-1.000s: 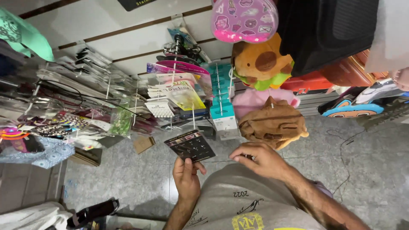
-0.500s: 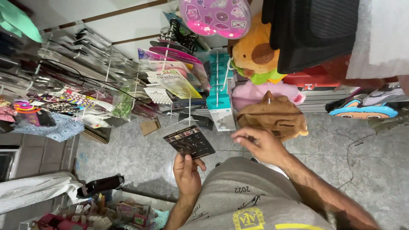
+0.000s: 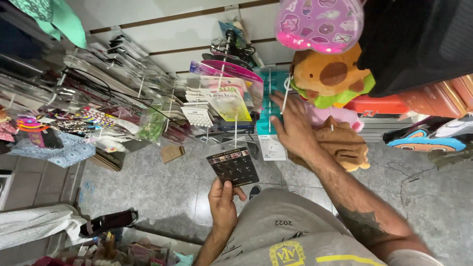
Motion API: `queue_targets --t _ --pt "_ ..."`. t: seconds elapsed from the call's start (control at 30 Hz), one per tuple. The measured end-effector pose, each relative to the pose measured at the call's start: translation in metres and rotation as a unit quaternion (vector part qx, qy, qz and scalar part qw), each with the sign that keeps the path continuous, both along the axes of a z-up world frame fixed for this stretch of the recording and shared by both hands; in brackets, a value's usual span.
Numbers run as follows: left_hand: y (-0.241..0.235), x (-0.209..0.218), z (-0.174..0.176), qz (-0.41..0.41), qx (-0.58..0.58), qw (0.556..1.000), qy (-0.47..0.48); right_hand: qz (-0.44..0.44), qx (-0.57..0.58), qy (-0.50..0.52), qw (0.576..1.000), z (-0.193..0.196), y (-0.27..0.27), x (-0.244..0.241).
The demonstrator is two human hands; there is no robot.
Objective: The person is organizing a jewelry display by hanging cards of body piercing jewelry onto a slatwall.
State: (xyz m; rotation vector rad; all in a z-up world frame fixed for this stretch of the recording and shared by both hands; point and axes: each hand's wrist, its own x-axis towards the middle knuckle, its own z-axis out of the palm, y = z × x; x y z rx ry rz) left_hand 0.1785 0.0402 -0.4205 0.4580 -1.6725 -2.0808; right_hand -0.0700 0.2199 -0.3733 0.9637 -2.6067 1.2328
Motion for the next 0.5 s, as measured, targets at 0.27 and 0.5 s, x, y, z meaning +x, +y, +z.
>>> queue_targets --t 0.27,0.5 --pt "-0.047 -0.017 0.010 -0.048 -0.006 0.999 -0.005 -0.057 -0.029 0.034 0.997 -0.002 -0.035 -0.022" --pt "-0.070 -0.026 0.005 -0.059 -0.005 0.998 -0.010 -0.078 0.043 0.005 0.996 -0.004 -0.044 -0.031"
